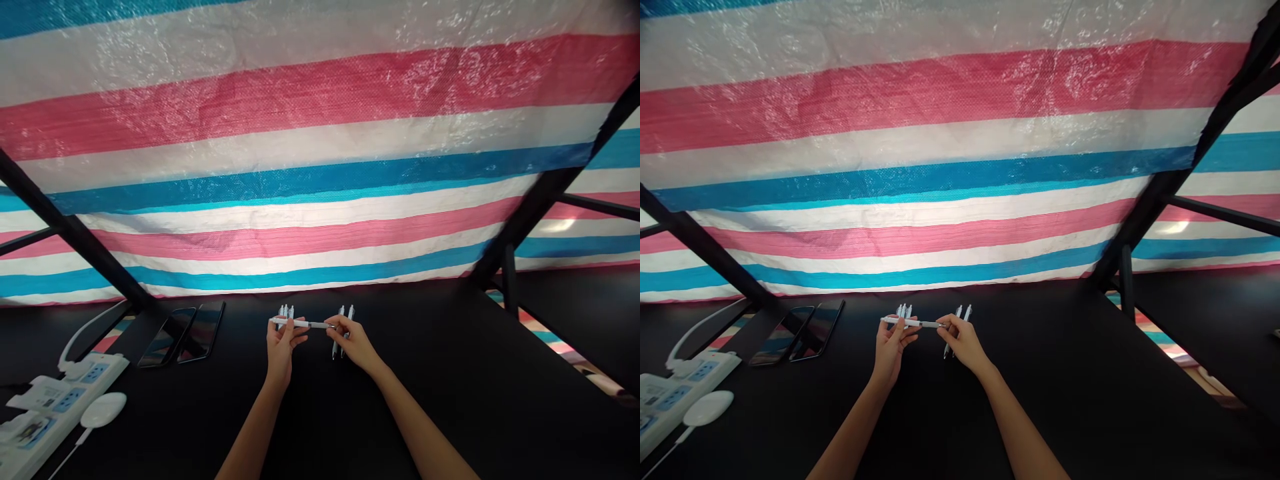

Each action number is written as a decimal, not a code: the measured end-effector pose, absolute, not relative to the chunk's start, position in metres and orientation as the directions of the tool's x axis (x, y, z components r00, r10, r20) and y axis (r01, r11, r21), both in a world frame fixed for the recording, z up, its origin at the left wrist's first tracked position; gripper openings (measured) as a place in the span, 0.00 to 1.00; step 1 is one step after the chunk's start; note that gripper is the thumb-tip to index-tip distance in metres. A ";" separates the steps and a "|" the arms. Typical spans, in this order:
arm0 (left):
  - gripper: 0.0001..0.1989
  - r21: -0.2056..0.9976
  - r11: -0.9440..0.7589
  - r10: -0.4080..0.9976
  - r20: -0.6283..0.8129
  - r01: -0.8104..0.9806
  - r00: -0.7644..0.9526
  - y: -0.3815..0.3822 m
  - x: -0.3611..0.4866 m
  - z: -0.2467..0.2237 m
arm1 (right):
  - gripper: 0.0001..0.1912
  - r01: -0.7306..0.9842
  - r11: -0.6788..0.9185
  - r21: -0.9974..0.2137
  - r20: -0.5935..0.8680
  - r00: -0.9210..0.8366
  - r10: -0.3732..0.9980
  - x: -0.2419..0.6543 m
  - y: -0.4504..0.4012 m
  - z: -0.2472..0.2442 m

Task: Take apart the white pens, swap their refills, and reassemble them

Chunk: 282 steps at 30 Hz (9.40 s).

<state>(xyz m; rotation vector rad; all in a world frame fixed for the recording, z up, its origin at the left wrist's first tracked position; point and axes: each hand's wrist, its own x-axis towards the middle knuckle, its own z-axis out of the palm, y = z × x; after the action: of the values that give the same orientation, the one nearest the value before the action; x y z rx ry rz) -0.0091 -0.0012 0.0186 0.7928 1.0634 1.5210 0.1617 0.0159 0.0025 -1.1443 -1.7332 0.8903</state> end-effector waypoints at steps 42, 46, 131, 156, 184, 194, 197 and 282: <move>0.20 0.931 -0.041 0.978 -0.037 -0.363 -0.206 0.000 -0.010 0.017 | 0.08 0.434 0.370 -0.821 0.246 -0.317 0.916 0.164 0.012 0.008; 0.21 0.933 -0.039 0.979 -0.036 -0.357 -0.200 0.000 -0.010 0.017 | 0.10 0.463 0.383 -0.799 0.238 -0.341 0.909 0.164 0.012 0.008; 0.14 0.538 0.138 0.981 -0.191 -0.831 0.039 0.009 -0.028 0.025 | 0.22 0.416 0.390 -0.822 0.270 -0.319 0.909 0.158 0.007 0.014; 0.27 0.364 0.576 0.817 -0.245 -0.731 0.522 0.006 -0.032 0.021 | 0.24 0.369 0.394 -0.842 0.309 -0.269 0.912 0.162 0.010 0.010; 0.26 0.444 0.619 0.785 -0.316 -0.648 0.533 0.000 -0.015 0.026 | 0.23 0.350 0.389 -0.852 0.314 -0.253 0.915 0.161 0.011 0.006; 0.19 0.396 0.574 0.818 -0.304 -0.716 0.488 0.003 -0.018 0.024 | 0.24 0.354 0.384 -0.853 0.309 -0.252 0.917 0.161 0.010 0.006; 0.12 0.395 0.522 0.851 -0.301 -0.756 0.430 0.003 -0.019 0.023 | 0.24 0.355 0.385 -0.852 0.310 -0.253 0.917 0.161 0.010 0.008; 0.12 0.580 -0.283 0.882 0.470 0.764 -0.031 0.004 -0.025 -0.006 | 0.06 0.420 0.162 -0.893 0.124 -0.116 0.985 0.167 0.020 -0.002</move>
<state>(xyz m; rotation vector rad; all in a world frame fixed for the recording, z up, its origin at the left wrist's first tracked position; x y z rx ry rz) -0.0245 0.0039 -0.0056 2.0784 1.7851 1.2094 0.1669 0.0200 -0.0019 -1.3646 -1.6605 0.9170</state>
